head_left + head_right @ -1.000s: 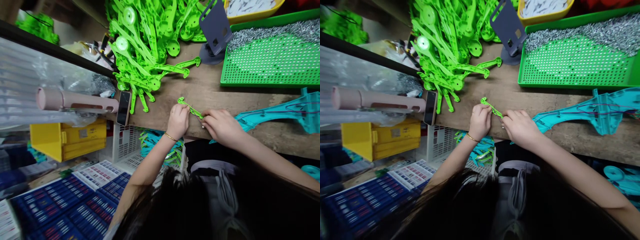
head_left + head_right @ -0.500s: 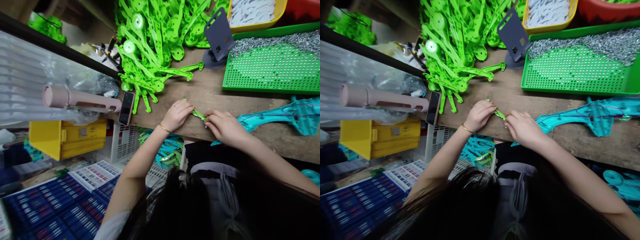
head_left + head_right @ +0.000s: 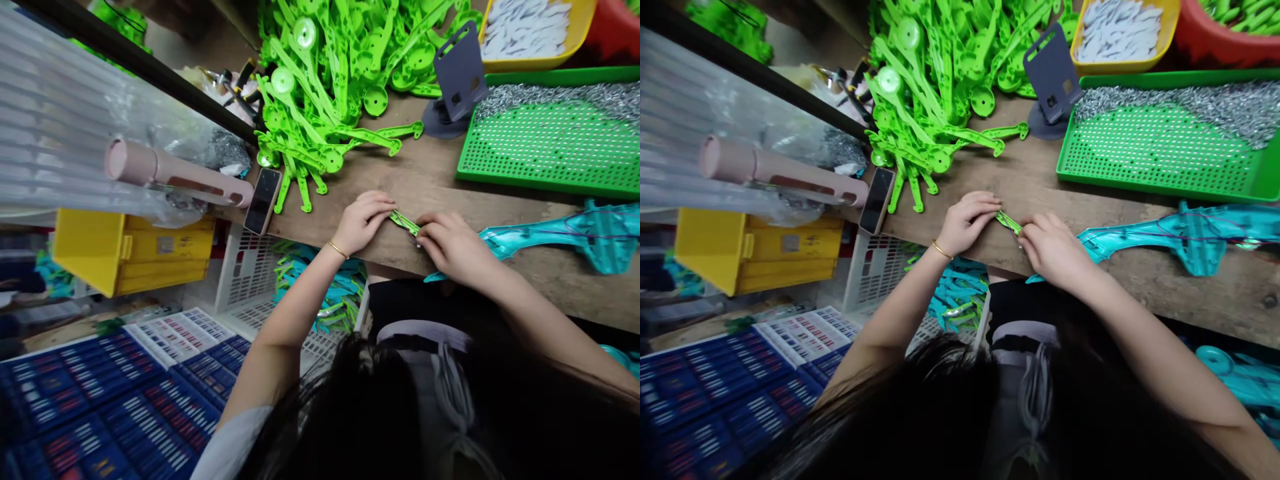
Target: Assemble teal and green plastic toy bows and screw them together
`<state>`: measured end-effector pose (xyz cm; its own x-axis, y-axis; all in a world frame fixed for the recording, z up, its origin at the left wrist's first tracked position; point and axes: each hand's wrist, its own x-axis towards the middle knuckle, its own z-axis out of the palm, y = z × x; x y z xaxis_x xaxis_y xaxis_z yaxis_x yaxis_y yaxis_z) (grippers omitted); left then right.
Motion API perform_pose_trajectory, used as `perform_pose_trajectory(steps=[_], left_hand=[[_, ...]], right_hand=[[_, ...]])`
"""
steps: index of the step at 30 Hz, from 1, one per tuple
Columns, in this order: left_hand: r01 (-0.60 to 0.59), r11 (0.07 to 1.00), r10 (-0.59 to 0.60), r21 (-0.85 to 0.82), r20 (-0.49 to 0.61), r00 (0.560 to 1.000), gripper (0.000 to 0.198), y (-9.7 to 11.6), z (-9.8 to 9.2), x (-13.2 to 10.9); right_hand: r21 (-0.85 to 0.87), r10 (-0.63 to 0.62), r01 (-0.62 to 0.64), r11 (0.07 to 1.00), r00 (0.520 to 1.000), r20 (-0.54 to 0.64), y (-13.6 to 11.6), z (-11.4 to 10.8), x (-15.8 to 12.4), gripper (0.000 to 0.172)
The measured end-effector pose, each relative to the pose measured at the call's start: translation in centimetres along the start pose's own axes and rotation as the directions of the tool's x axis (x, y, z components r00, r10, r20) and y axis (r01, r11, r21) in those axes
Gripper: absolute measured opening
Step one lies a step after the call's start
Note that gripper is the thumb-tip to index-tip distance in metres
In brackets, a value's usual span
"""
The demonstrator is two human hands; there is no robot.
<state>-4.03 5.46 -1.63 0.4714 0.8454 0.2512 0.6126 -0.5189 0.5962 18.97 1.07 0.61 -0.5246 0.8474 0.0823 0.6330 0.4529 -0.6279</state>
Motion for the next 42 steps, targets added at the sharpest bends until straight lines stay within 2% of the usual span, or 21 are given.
perform_pose_trajectory(steps=[3,6,10,13,16,21,27,30,37,42], left_hand=[[0.085,0.996,-0.083,0.007,-0.156,0.984,0.021,0.9,0.0,-0.8],[0.087,0.996,-0.079,0.02,-0.254,0.964,0.022,2.2,0.5,-1.7],[0.026,0.999,-0.022,0.019,-0.2,0.98,0.022,4.2,1.7,-2.6],[0.018,1.0,-0.018,-0.004,-0.17,0.985,0.022,4.8,2.6,-2.8],[0.033,0.998,-0.042,-0.051,-0.193,0.98,0.019,4.6,3.2,-2.7],[0.019,0.995,-0.04,-0.097,-0.22,0.975,0.014,3.9,3.4,-2.4],[0.068,0.993,-0.085,-0.093,-0.203,0.975,0.014,4.3,3.5,-1.9],[0.085,0.992,-0.103,-0.092,-0.211,0.972,0.015,4.6,3.8,-1.7],[0.089,0.991,-0.109,-0.098,-0.223,0.969,0.015,4.6,3.9,-1.6],[0.1,0.988,-0.124,-0.119,-0.223,0.967,0.012,4.7,3.9,-1.5]], right_hand=[[-0.013,-0.023,0.023,1.0,1.0,-0.005,0.1,0.0,0.0,0.021],[-0.034,-0.014,0.015,0.999,1.0,0.027,0.0,-0.1,0.0,0.023],[-0.1,-0.006,0.008,0.995,1.0,0.015,-0.5,-0.7,-0.3,0.023],[-0.17,0.001,0.002,0.985,1.0,0.019,-0.8,-1.5,-0.4,0.023],[-0.169,0.048,-0.031,0.985,0.994,0.097,-0.8,-2.3,-0.2,0.021],[-0.053,0.1,-0.092,0.994,0.976,0.193,-0.4,-3.3,0.5,0.019],[-0.061,-0.056,0.065,0.996,0.988,0.144,-0.3,-3.4,1.3,0.019],[-0.063,-0.093,0.1,0.993,0.991,0.1,-0.2,-3.0,1.8,0.021],[-0.03,-0.037,0.04,0.999,0.996,0.086,0.1,-3.1,1.6,0.017],[-0.155,0.03,-0.002,0.988,0.982,0.184,0.4,-3.5,1.1,0.02]])
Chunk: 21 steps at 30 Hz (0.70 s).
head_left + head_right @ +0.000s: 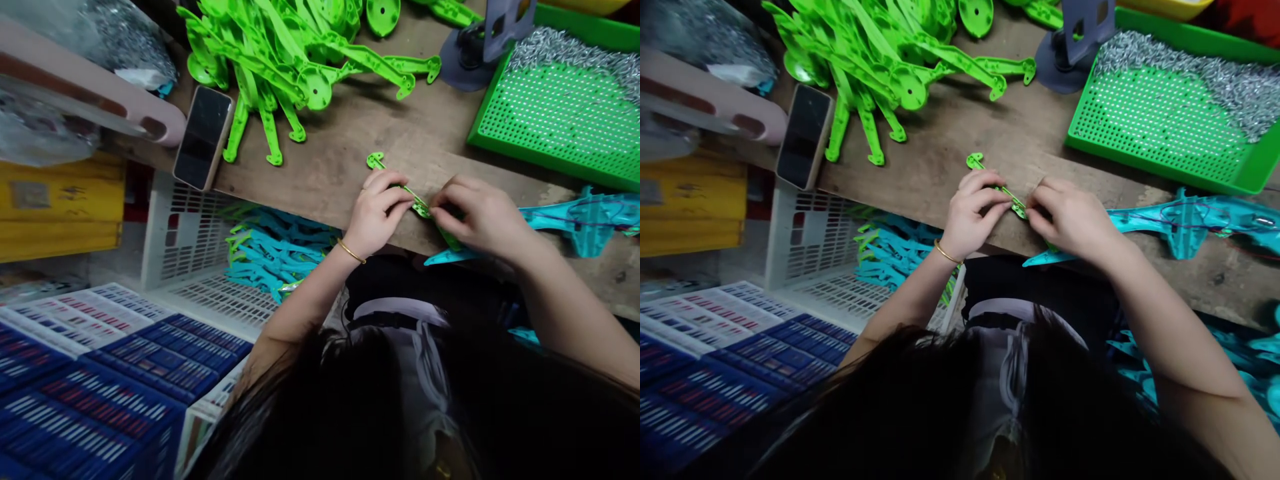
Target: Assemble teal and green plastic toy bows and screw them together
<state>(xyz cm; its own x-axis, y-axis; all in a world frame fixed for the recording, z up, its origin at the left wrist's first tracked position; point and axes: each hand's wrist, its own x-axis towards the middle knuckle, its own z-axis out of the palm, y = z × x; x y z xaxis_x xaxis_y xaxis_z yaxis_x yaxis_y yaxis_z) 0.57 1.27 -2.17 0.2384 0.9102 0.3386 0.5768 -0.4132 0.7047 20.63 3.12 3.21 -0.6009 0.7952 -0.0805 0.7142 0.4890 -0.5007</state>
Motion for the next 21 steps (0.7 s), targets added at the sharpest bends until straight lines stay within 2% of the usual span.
perform_pose_trajectory(steps=[6,11,16,21], left_hand=[[0.091,0.996,-0.091,0.026,-0.004,0.996,0.008,0.3,0.3,0.5],[0.147,0.985,-0.15,0.088,0.027,0.988,0.007,0.4,0.4,0.7],[0.168,0.978,-0.177,0.123,0.071,0.982,0.01,0.5,0.4,0.7],[0.164,0.978,-0.177,0.131,0.093,0.98,0.013,0.5,0.3,0.6]], right_hand=[[-0.068,0.108,-0.102,0.992,0.989,0.097,-0.4,-0.3,0.4,0.022],[-0.091,0.219,-0.21,0.973,0.97,0.103,-0.9,-0.3,0.7,0.022],[-0.149,0.309,-0.291,0.945,0.945,0.111,-1.5,-0.4,1.1,0.026],[-0.247,0.41,-0.366,0.897,0.898,0.157,-2.7,-0.6,1.6,0.03]])
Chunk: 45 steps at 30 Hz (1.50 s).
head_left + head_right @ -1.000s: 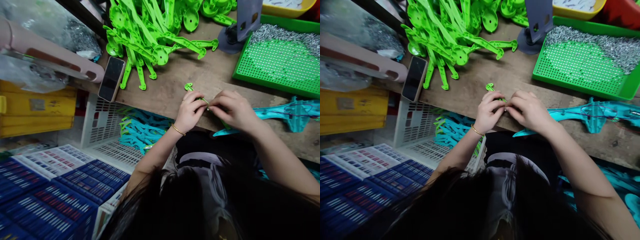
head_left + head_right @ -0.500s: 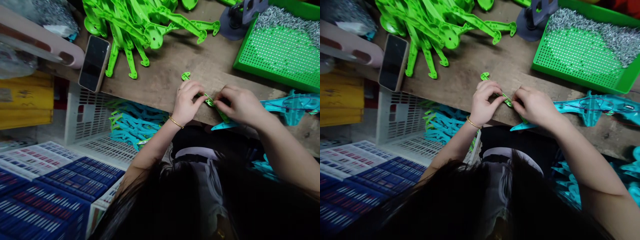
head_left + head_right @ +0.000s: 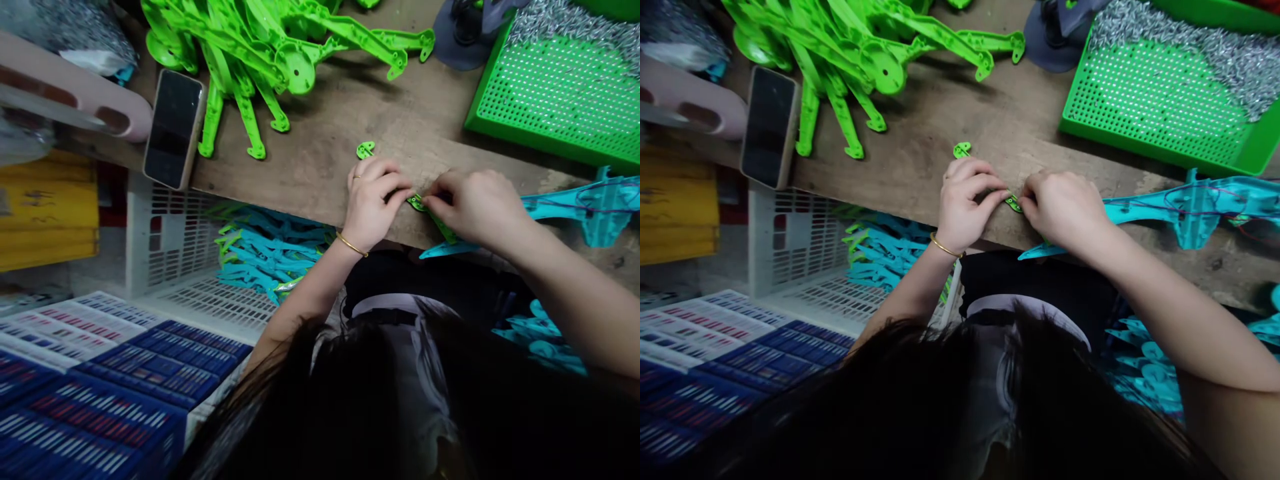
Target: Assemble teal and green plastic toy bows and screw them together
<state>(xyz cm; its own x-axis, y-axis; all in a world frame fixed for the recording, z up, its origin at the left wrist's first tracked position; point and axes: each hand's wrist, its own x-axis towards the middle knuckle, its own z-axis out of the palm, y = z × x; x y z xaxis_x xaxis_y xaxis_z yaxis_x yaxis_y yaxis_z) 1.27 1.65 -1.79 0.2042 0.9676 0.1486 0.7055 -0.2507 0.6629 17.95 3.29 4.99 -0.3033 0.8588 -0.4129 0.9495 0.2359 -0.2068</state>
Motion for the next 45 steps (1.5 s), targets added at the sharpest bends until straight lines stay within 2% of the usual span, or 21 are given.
perform_pose_trajectory(steps=[5,8,12,16,21,24,29,33,39,42,45], left_hand=[[-0.028,0.999,0.028,-0.025,-0.036,0.999,0.012,-0.3,0.2,-0.1],[-0.053,0.997,0.048,-0.064,-0.084,0.995,0.009,-0.5,0.3,-0.1],[-0.075,0.993,0.065,-0.09,-0.11,0.992,0.007,-0.6,0.2,-0.2],[-0.079,0.993,0.067,-0.09,-0.132,0.989,0.005,-0.4,0.2,-0.2],[-0.089,0.993,0.077,-0.081,-0.141,0.987,0.004,-0.3,0.0,-0.2],[-0.123,0.985,0.112,-0.122,-0.095,0.989,0.005,-0.7,-0.8,0.0],[-0.144,0.966,0.15,-0.215,0.008,0.989,0.01,-1.6,-2.2,0.5],[-0.177,0.96,0.176,-0.215,-0.023,0.984,0.005,-1.8,-2.0,0.7],[-0.174,0.977,0.171,-0.125,-0.036,0.985,0.009,-1.7,-1.2,0.6],[-0.2,0.973,0.193,-0.118,-0.063,0.979,0.012,-1.8,-1.1,0.5],[-0.199,0.974,0.193,-0.106,-0.057,0.979,0.014,-1.9,-1.0,0.4]], right_hand=[[-0.032,0.006,-0.007,0.999,0.999,-0.034,-0.8,0.5,0.0,0.035],[0.01,-0.076,0.077,0.997,0.997,-0.021,0.0,0.7,0.1,0.033],[0.082,-0.19,0.185,0.979,0.98,0.053,1.1,0.4,0.0,0.028],[0.118,-0.138,0.128,0.985,0.988,0.075,1.1,0.4,0.1,0.03],[0.253,-0.072,0.073,0.965,0.997,-0.014,1.2,0.4,0.3,0.019],[0.305,-0.107,0.124,0.944,0.992,-0.071,1.6,0.3,0.0,0.016],[0.304,-0.278,0.323,0.896,0.943,-0.182,2.4,0.8,-1.0,0.02],[0.2,-0.37,0.412,0.889,0.903,-0.218,2.3,1.2,-1.7,0.029],[0.044,-0.491,0.536,0.843,0.801,-0.342,1.3,1.5,-0.7,0.035],[0.001,-0.575,0.605,0.796,0.757,-0.31,1.0,1.7,-0.1,0.036],[-0.081,-0.607,0.606,0.791,0.763,-0.224,1.2,1.3,0.1,0.038]])
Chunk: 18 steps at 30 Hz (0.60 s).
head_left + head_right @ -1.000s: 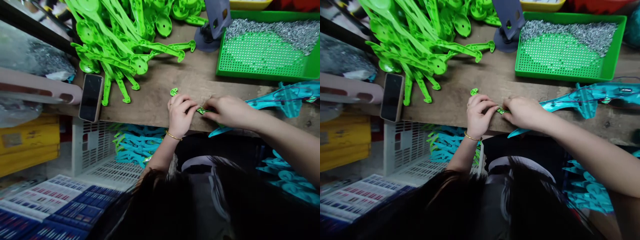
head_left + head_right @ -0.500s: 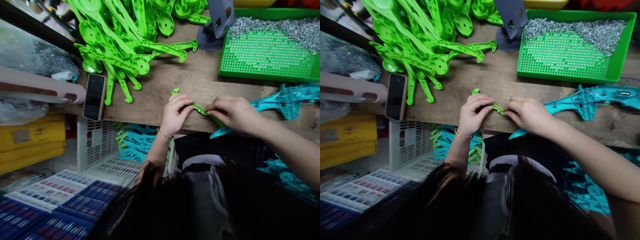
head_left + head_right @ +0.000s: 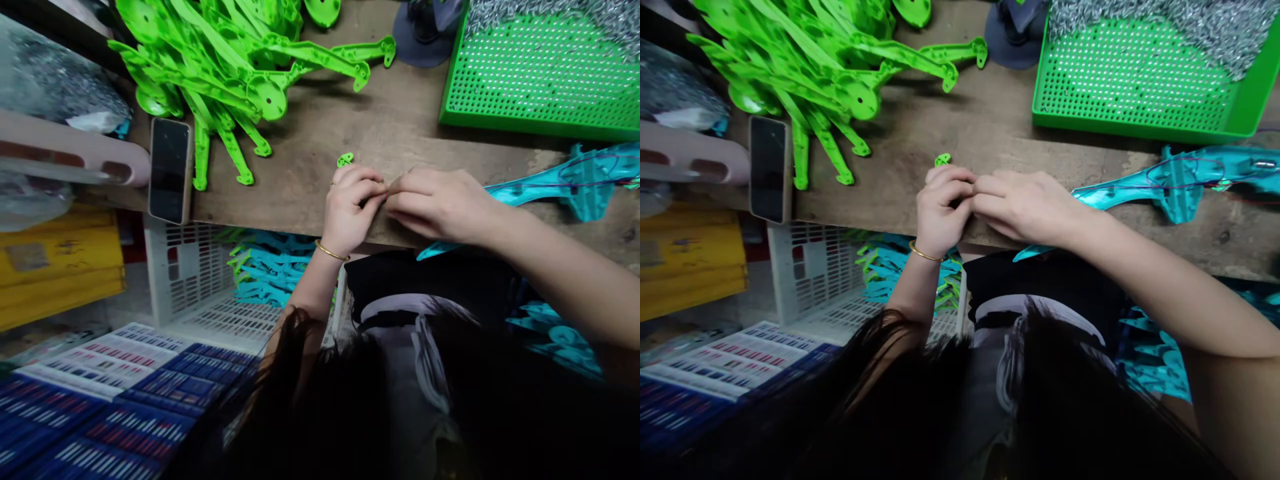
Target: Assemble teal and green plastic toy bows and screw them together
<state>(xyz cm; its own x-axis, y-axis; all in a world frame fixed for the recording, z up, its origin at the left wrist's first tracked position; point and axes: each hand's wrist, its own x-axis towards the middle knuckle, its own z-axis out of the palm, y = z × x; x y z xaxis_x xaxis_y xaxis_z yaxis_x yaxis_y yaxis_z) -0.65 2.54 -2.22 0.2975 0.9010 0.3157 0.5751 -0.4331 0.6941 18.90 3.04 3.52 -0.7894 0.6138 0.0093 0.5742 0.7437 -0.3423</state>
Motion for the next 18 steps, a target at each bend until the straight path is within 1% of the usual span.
perform_pose_trajectory(steps=[3,6,12,15,18], left_hand=[[0.018,1.0,-0.019,0.021,0.028,0.999,0.015,0.0,0.1,0.0],[0.031,0.999,-0.033,0.039,0.056,0.998,0.012,0.0,0.0,0.1],[0.026,0.999,-0.03,0.036,0.108,0.994,0.009,0.1,-0.5,0.3],[0.04,0.998,-0.044,0.044,0.097,0.994,0.009,0.1,-0.3,0.3],[0.063,0.997,-0.065,0.051,0.052,0.996,0.013,0.2,0.1,0.3]], right_hand=[[-0.046,0.026,-0.024,0.999,0.998,0.051,0.4,-0.6,-0.3,0.037],[-0.045,0.067,-0.064,0.997,0.994,0.081,0.8,-0.9,-0.7,0.034],[-0.053,0.163,-0.158,0.986,0.978,0.131,1.2,-0.2,-0.9,0.031],[-0.039,0.189,-0.185,0.982,0.97,0.153,1.2,-0.2,-0.6,0.03],[-0.031,0.223,-0.221,0.975,0.961,0.163,1.0,-0.6,-0.3,0.03]])
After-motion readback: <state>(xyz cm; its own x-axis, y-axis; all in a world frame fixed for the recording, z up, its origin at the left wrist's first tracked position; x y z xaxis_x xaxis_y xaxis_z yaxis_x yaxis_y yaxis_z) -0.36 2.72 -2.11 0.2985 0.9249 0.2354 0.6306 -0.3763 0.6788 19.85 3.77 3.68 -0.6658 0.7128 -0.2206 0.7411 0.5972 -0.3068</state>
